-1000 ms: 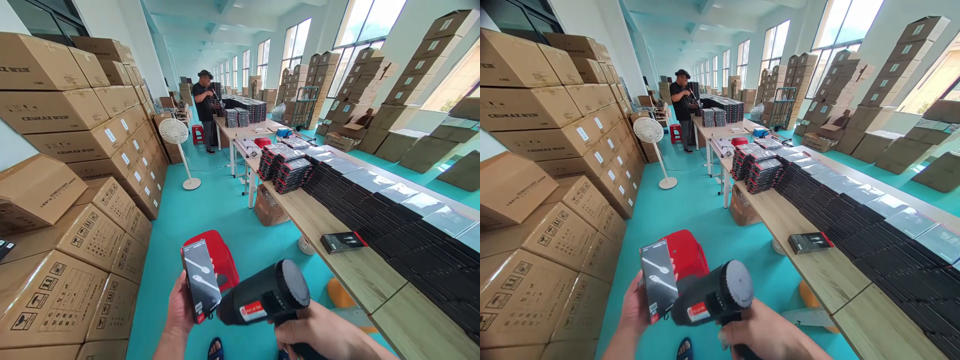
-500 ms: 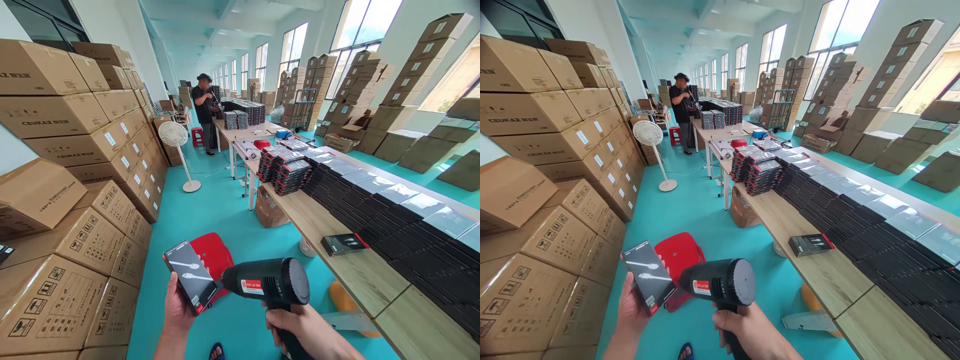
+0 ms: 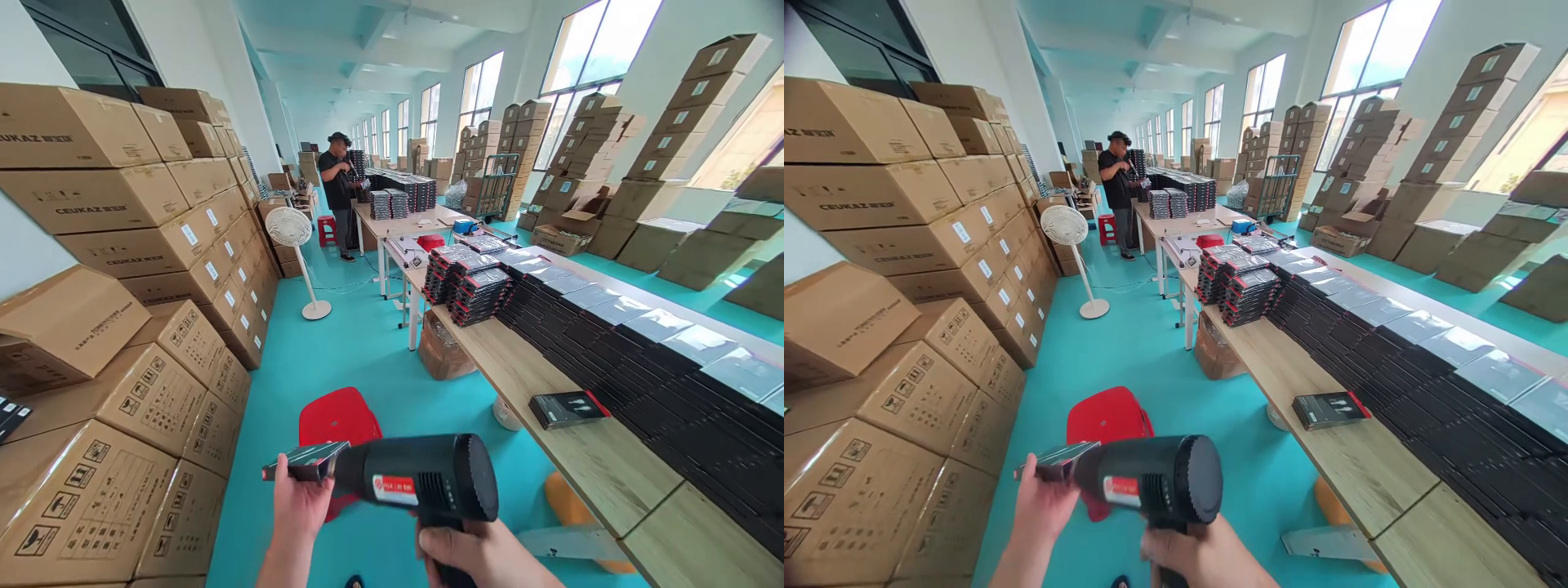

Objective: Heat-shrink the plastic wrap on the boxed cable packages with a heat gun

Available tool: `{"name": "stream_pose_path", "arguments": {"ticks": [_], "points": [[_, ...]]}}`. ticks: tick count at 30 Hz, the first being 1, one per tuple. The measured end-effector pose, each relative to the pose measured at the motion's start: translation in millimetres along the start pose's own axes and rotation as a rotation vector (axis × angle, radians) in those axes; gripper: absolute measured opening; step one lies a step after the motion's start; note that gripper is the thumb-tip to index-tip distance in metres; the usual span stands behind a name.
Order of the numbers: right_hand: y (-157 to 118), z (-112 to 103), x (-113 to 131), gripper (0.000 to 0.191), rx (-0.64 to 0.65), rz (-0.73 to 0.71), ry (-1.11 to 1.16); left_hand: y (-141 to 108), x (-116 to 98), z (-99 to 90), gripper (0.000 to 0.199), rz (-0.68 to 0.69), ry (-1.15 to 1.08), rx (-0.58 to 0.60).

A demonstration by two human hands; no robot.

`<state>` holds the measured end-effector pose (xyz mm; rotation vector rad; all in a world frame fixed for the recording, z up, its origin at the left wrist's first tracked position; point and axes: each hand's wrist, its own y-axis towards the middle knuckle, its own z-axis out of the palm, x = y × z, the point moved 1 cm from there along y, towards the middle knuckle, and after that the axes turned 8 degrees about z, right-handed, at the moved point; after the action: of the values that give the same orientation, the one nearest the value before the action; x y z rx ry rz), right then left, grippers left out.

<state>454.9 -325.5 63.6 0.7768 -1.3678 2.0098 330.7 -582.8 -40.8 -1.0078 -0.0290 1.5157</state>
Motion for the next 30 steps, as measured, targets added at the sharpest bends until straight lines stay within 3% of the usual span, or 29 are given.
{"name": "stream_pose_path", "arguments": {"ticks": [3,6,11,15,19,22,27,30], "points": [[-0.3,2.2,8.1,0.044,-0.069,-0.071,0.013,-1.9,0.4,1.9,0.042,0.036,0.028,-0.033],[-0.4,4.4,11.7,0.034,0.019,-0.018,-0.079,-5.2,2.3,4.0,0.039,0.031,0.050,-0.028],[0.8,7.1,16.4,0.036,-0.073,-0.076,-0.079,-10.7,6.4,5.4,0.037,0.047,0.025,0.009],[2.8,8.1,18.2,0.029,-0.007,-0.041,-0.144,-11.3,8.9,4.0,0.037,0.044,0.043,-0.020],[5.0,5.7,15.7,0.034,-0.095,-0.063,-0.115,-7.6,9.0,0.7,0.039,0.038,0.003,-0.021],[3.7,6.8,13.2,0.027,-0.009,0.019,-0.142,-4.2,8.4,-0.9,0.046,-0.015,0.047,-0.045],[1.1,-1.0,7.9,0.043,-0.102,-0.019,-0.033,-5.1,5.2,2.6,0.054,0.018,-0.086,-0.051],[-5.1,-7.3,0.3,0.046,-0.005,0.057,0.043,-8.8,4.0,5.0,0.052,0.012,-0.066,-0.024]]}}
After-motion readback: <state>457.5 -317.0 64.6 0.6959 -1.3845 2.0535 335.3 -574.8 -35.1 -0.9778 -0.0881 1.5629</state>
